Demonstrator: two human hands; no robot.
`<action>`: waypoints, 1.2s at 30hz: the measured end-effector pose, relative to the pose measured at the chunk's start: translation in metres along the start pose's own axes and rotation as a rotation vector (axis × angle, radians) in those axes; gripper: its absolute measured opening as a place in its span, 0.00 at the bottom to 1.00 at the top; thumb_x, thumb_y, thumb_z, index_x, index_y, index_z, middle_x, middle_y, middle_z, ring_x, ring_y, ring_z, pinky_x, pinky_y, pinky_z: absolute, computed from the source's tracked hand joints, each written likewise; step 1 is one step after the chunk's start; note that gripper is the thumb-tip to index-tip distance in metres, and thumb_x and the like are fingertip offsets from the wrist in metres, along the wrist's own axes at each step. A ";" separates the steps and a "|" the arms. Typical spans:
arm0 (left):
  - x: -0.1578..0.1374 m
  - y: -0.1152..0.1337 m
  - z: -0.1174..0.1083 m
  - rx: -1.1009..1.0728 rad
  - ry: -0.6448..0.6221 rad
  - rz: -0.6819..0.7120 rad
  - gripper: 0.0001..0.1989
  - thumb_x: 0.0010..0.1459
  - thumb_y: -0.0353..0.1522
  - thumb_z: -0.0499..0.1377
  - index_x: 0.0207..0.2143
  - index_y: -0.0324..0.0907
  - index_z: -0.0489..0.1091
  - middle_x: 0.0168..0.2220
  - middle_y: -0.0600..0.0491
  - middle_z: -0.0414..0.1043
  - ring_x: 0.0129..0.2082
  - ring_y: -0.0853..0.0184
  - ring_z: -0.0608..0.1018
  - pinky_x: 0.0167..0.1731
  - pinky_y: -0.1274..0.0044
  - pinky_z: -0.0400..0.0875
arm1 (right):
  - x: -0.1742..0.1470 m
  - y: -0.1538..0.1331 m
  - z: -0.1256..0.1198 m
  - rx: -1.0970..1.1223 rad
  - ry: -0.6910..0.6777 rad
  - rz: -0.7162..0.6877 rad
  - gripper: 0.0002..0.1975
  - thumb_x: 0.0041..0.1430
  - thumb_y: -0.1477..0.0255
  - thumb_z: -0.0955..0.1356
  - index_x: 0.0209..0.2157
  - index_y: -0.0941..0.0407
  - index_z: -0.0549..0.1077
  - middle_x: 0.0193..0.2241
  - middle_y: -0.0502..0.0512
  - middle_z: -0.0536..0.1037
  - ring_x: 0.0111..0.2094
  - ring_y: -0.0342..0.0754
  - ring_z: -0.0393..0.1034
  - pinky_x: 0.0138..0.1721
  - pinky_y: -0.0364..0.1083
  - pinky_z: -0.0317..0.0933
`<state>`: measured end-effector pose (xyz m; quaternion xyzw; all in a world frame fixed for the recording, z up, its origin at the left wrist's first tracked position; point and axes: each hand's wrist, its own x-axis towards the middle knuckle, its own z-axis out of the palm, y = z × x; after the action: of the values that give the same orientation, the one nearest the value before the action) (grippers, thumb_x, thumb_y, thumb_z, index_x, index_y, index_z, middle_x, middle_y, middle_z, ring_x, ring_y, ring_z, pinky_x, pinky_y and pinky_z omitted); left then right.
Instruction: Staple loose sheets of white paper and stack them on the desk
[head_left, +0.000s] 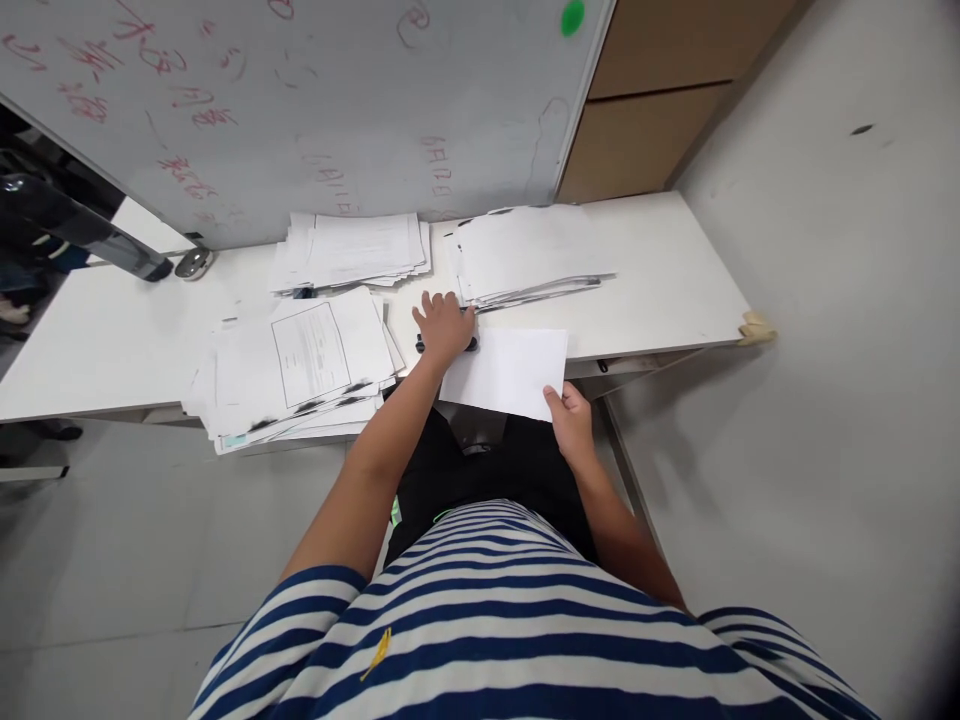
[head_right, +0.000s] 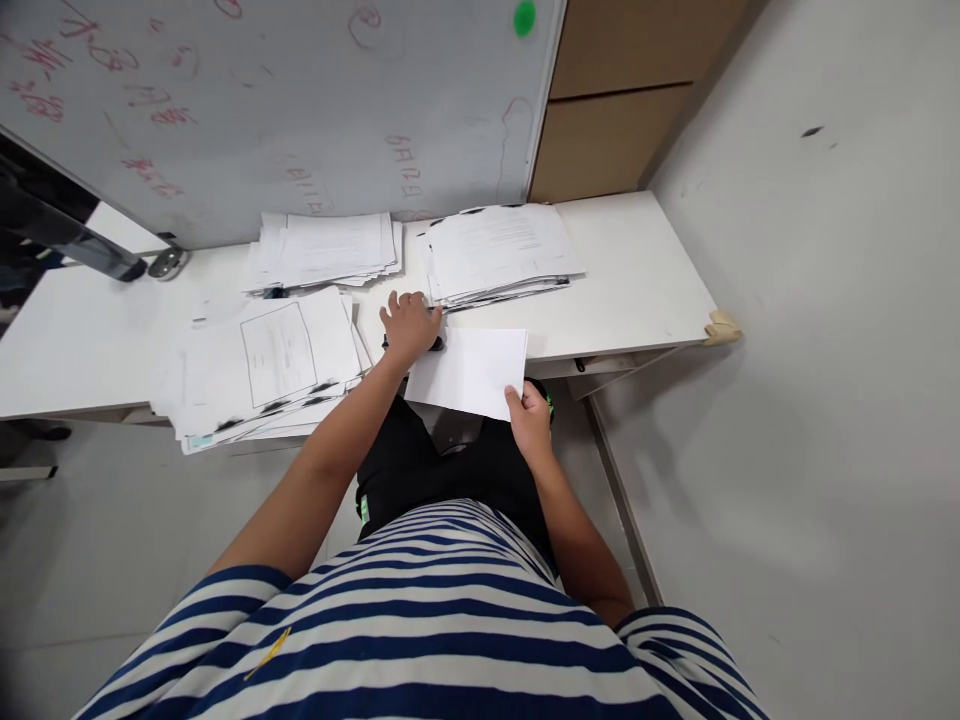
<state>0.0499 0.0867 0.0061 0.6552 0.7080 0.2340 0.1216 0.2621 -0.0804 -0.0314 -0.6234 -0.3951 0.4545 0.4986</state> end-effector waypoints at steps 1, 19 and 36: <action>0.001 -0.001 -0.003 -0.024 0.001 -0.028 0.22 0.62 0.44 0.55 0.53 0.41 0.66 0.59 0.37 0.65 0.69 0.42 0.51 0.64 0.47 0.44 | 0.000 -0.002 0.001 -0.001 -0.006 -0.001 0.17 0.58 0.55 0.68 0.39 0.54 0.76 0.35 0.52 0.80 0.37 0.50 0.72 0.39 0.45 0.65; -0.053 -0.054 -0.016 0.115 0.124 0.130 0.20 0.68 0.46 0.45 0.38 0.44 0.70 0.39 0.45 0.72 0.45 0.55 0.73 0.46 0.67 0.63 | 0.014 -0.015 -0.020 -0.054 0.012 0.041 0.17 0.52 0.59 0.71 0.38 0.57 0.80 0.36 0.56 0.83 0.36 0.53 0.75 0.34 0.47 0.67; -0.053 -0.053 -0.015 0.069 0.160 0.144 0.19 0.68 0.45 0.46 0.39 0.45 0.70 0.40 0.45 0.72 0.45 0.56 0.72 0.45 0.68 0.62 | -0.005 -0.029 -0.062 0.198 0.158 0.056 0.18 0.47 0.62 0.75 0.39 0.56 0.80 0.40 0.55 0.84 0.40 0.54 0.78 0.44 0.51 0.71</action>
<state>0.0024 0.0299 -0.0140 0.6873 0.6742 0.2693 0.0249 0.3192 -0.0962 0.0032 -0.6159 -0.2901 0.4544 0.5745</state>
